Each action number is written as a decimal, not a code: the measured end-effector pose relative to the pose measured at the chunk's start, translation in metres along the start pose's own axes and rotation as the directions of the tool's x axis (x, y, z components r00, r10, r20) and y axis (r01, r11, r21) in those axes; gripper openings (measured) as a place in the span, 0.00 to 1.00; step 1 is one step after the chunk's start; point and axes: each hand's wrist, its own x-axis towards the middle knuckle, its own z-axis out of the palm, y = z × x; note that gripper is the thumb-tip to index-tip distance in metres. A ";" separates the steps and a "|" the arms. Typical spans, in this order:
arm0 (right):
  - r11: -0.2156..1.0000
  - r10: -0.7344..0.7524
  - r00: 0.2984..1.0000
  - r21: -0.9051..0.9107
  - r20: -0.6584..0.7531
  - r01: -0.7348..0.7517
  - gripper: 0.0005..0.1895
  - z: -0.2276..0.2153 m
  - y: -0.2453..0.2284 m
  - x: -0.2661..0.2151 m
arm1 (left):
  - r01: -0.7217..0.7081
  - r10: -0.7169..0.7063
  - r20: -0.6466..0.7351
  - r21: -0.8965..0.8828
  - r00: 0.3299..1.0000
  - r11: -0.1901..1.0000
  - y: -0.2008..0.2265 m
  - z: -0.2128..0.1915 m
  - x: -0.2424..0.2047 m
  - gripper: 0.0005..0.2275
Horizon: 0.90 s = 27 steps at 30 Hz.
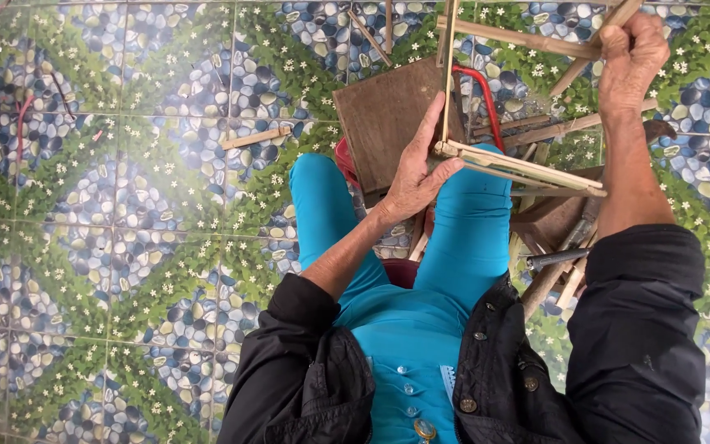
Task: Assembling a wooden frame by aligning slats and hammering nails into the joints.
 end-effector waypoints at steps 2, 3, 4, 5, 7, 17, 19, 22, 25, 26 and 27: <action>1.000 0.017 1.000 0.017 0.003 -0.017 0.04 0.001 0.006 -0.005 | 0.012 -0.012 0.009 -0.006 1.000 1.000 0.001 0.000 -0.001 0.31; 0.998 0.037 0.999 0.054 0.009 -0.037 0.04 0.001 0.008 -0.007 | 0.008 -0.008 0.007 0.006 1.000 1.000 0.001 0.000 -0.001 0.32; 0.994 0.057 0.998 0.089 0.016 -0.058 0.08 0.000 0.011 -0.010 | 0.005 -0.005 0.006 0.016 1.000 1.000 0.001 0.000 -0.001 0.32; 0.994 0.058 0.998 0.087 0.014 -0.059 0.08 0.001 0.017 -0.012 | 0.005 -0.005 0.008 0.014 1.000 1.000 0.003 0.003 -0.001 0.32; 0.978 0.102 0.995 0.182 -0.001 -0.100 0.12 0.003 0.030 -0.012 | 0.087 -0.086 -0.039 0.028 0.996 0.996 0.007 0.006 0.000 0.39; 0.963 0.153 0.988 0.223 0.001 -0.150 0.14 0.006 0.010 -0.004 | 0.069 -0.092 -0.131 -0.174 0.987 0.982 0.002 0.015 0.003 0.35; 0.979 0.086 0.996 0.184 0.029 -0.090 0.06 0.004 -0.012 0.004 | 0.069 -0.096 -0.152 -0.175 0.984 0.982 0.001 0.017 0.005 0.36; 0.985 -0.022 0.999 0.169 0.043 0.015 0.07 0.006 -0.027 0.024 | 0.036 -0.064 -0.165 -0.166 0.984 0.985 0.006 0.019 0.014 0.36; 0.973 0.122 0.992 0.195 0.017 -0.123 0.08 0.013 -0.042 0.042 | -0.020 -0.006 -0.180 -0.143 0.984 0.990 0.000 0.017 0.025 0.35; 0.974 0.117 0.993 0.195 0.018 -0.118 0.08 0.015 -0.032 0.049 | -0.025 -0.001 -0.182 -0.142 0.983 0.990 0.002 0.014 0.030 0.35; 0.961 0.103 0.994 0.256 0.019 -0.105 0.10 0.018 -0.023 0.055 | -0.032 -0.003 -0.181 -0.188 0.983 0.982 0.005 0.011 0.036 0.35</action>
